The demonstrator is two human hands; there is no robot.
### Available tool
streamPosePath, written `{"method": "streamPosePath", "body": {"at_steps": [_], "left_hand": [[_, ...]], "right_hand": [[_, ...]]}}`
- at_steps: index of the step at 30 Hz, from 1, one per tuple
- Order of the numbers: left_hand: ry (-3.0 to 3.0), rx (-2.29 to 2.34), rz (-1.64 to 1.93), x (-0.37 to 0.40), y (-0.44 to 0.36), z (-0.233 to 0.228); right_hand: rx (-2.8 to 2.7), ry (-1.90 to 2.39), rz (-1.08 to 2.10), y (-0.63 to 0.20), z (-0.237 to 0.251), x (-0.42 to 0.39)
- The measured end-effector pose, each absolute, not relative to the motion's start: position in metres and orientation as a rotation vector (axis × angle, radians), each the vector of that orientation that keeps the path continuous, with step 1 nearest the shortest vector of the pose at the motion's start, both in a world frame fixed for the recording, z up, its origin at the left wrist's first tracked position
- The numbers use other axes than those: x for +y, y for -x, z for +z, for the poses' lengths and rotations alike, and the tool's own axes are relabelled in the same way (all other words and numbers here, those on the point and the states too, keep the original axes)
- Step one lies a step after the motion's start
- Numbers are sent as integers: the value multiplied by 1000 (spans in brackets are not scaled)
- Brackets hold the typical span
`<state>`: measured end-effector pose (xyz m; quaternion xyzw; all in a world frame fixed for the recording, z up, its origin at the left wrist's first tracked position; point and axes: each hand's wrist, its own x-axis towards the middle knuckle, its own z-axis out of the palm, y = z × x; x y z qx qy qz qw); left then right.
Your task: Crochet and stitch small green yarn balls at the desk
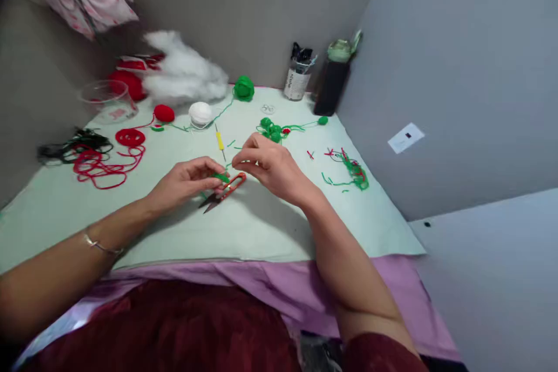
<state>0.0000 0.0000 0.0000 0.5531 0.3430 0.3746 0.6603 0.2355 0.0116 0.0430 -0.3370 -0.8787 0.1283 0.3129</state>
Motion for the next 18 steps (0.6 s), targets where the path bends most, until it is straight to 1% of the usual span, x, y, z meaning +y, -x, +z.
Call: {"method": "streamPosePath", "body": {"at_steps": [18], "left_hand": [[-1335, 785, 866, 0, 0, 0]], "right_hand": [[-2445, 904, 225, -233, 39, 11]]}}
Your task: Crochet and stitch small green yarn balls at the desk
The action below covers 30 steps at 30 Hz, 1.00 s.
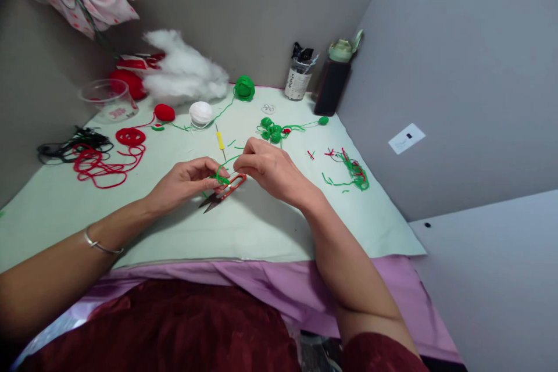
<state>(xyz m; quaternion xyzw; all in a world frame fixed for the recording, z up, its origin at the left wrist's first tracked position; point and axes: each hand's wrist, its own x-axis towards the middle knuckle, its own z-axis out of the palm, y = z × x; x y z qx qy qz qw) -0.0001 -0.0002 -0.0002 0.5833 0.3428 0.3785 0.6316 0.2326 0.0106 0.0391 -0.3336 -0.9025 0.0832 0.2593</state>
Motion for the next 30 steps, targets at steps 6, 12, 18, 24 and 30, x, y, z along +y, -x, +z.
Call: {"method": "streamPosePath", "body": {"at_steps": [6, 12, 18, 24, 30], "left_hand": [[-1346, 776, 871, 0, 1, 0], [-1337, 759, 861, 0, 1, -1], [-1336, 732, 851, -1, 0, -1], [-1324, 720, 842, 1, 2, -3], [-1288, 752, 854, 0, 0, 1]], "right_hand": [[-2456, 897, 215, -234, 39, 11], [-2470, 888, 209, -234, 39, 11], [-2466, 861, 289, -233, 38, 12], [-2428, 822, 491, -232, 33, 14], [-2368, 845, 560, -226, 28, 16]]}}
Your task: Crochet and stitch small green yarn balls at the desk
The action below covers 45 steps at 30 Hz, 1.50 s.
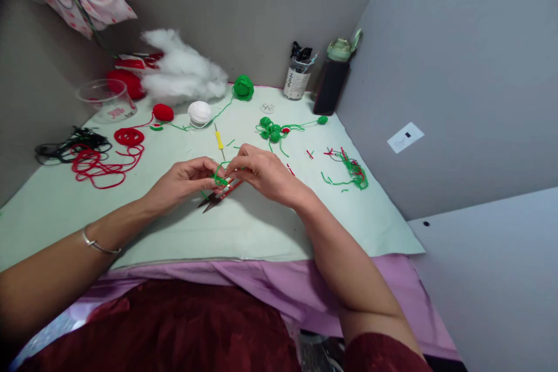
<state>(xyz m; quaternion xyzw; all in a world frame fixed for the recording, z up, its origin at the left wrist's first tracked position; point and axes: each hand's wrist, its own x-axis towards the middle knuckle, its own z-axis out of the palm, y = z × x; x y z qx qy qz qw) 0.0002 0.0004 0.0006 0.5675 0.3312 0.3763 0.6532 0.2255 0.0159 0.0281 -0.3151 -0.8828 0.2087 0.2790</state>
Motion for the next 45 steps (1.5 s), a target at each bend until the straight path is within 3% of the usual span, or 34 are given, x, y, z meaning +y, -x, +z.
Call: {"method": "streamPosePath", "body": {"at_steps": [13, 18, 26, 28, 33, 35, 41, 45], "left_hand": [[-1337, 806, 831, 5, 4, -8], [-1254, 810, 863, 6, 4, -9], [-1265, 851, 825, 6, 3, -6], [-1282, 859, 827, 6, 3, -7], [-1320, 891, 791, 4, 2, -7], [-1321, 914, 776, 4, 1, -6], [-1373, 968, 751, 6, 2, -7], [-1348, 922, 781, 6, 4, -7]], "right_hand": [[-2246, 850, 846, -214, 31, -2], [-2386, 807, 633, -211, 32, -5], [-2458, 855, 45, -202, 25, -9], [-2316, 793, 168, -199, 32, -14], [-1870, 699, 967, -204, 49, -21], [-1753, 719, 1076, -212, 54, -17], [-1473, 855, 621, -256, 67, 11], [-1429, 907, 557, -274, 64, 26]]}}
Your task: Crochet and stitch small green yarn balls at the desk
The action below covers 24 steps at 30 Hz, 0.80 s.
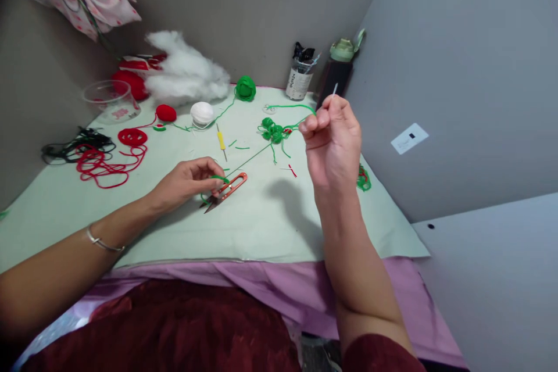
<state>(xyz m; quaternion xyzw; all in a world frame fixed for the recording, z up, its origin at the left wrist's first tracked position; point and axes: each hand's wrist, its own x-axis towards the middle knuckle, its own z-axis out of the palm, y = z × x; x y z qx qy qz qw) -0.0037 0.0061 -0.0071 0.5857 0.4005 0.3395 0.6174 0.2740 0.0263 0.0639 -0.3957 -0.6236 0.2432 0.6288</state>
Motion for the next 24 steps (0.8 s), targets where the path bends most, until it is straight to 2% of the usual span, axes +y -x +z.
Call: {"method": "streamPosePath", "body": {"at_steps": [4, 8, 14, 24], "left_hand": [[-1381, 922, 830, 5, 4, -7], [-1408, 910, 848, 2, 2, -4], [-1465, 872, 874, 0, 2, -1], [-1463, 844, 871, 0, 3, -3]], "right_hand": [[-1535, 917, 600, -261, 58, 23], [-1874, 908, 685, -239, 51, 11], [-2300, 976, 347, -228, 39, 8], [-2392, 919, 303, -227, 33, 10]]}}
